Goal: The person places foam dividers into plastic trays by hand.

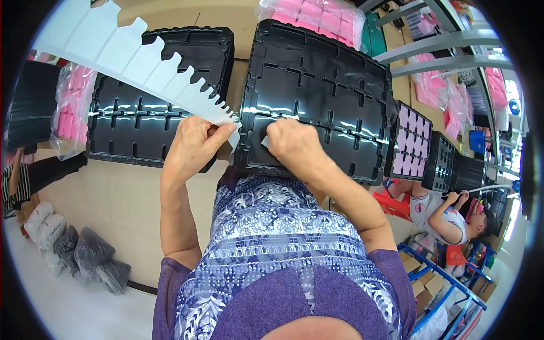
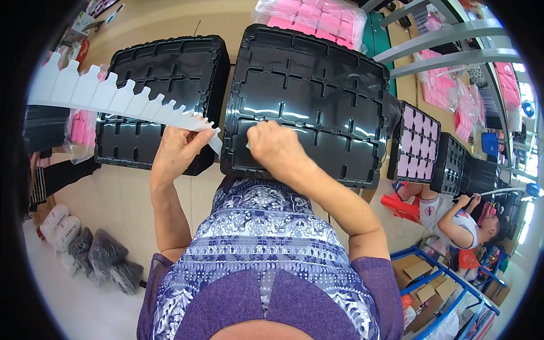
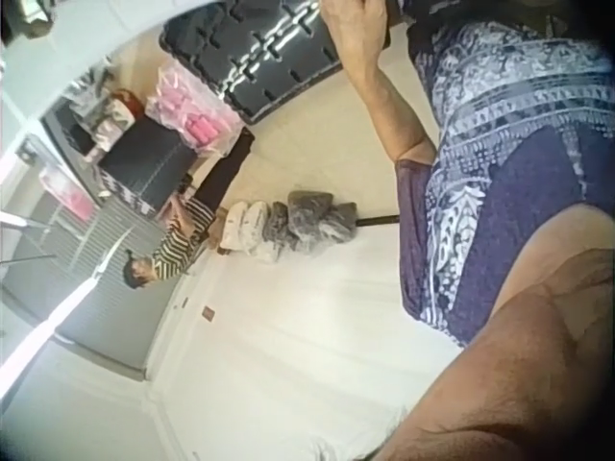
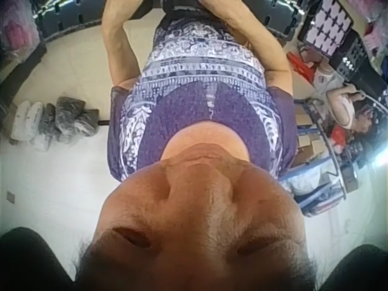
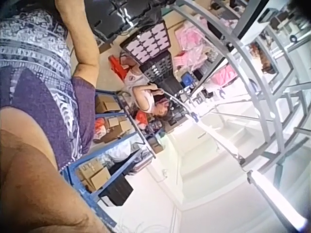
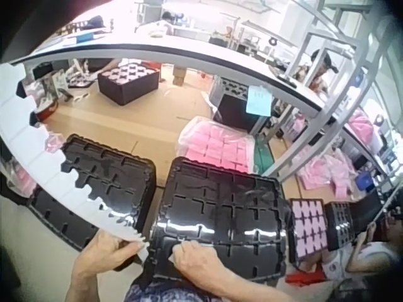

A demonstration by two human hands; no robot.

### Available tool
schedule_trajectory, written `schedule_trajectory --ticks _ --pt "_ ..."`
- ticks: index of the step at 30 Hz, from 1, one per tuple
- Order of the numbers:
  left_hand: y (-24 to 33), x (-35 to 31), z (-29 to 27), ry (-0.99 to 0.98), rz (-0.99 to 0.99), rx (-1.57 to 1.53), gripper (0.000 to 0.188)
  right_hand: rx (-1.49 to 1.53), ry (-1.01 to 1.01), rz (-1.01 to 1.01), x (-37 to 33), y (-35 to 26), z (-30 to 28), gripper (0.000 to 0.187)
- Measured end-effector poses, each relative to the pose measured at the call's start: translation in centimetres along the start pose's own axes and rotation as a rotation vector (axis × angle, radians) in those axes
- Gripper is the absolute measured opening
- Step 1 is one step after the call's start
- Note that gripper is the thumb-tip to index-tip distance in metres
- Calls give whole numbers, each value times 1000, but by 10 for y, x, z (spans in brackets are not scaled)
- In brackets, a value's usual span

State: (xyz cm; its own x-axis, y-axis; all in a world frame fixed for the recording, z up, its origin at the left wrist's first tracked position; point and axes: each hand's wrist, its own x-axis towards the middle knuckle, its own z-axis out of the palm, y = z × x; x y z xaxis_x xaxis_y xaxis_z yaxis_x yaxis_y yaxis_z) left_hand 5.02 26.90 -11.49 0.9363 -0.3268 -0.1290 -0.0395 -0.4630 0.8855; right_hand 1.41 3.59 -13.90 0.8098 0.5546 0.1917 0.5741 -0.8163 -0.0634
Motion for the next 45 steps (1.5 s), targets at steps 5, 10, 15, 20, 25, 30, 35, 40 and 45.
schedule_trajectory --ticks 5,10,15,20,25,30,35,40,45 --pt "0 -3 4 7 -20 -9 31 88 -35 -43 -4 -6 3 17" --pt "-10 -9 8 138 20 -138 25 214 23 84 -1 -3 4 20" --pt "-2 -12 8 150 -8 -204 20 142 12 227 4 -14 5 18" --pt "-1 -12 6 136 -6 -241 18 128 -4 -2 0 0 1 16" --pt "-1 -12 7 177 25 -287 18 183 31 87 3 5 5 17" --pt "-3 -13 11 162 -4 -300 19 176 -102 215 5 -2 2 15" --pt "-3 -13 15 147 1 -272 17 -44 -53 -126 0 -12 -2 13" --pt "-2 -14 14 181 19 -284 16 616 302 -40 -12 16 -10 11" --pt "-11 -27 13 325 -8 -382 15 1123 524 929 -136 69 -66 4"
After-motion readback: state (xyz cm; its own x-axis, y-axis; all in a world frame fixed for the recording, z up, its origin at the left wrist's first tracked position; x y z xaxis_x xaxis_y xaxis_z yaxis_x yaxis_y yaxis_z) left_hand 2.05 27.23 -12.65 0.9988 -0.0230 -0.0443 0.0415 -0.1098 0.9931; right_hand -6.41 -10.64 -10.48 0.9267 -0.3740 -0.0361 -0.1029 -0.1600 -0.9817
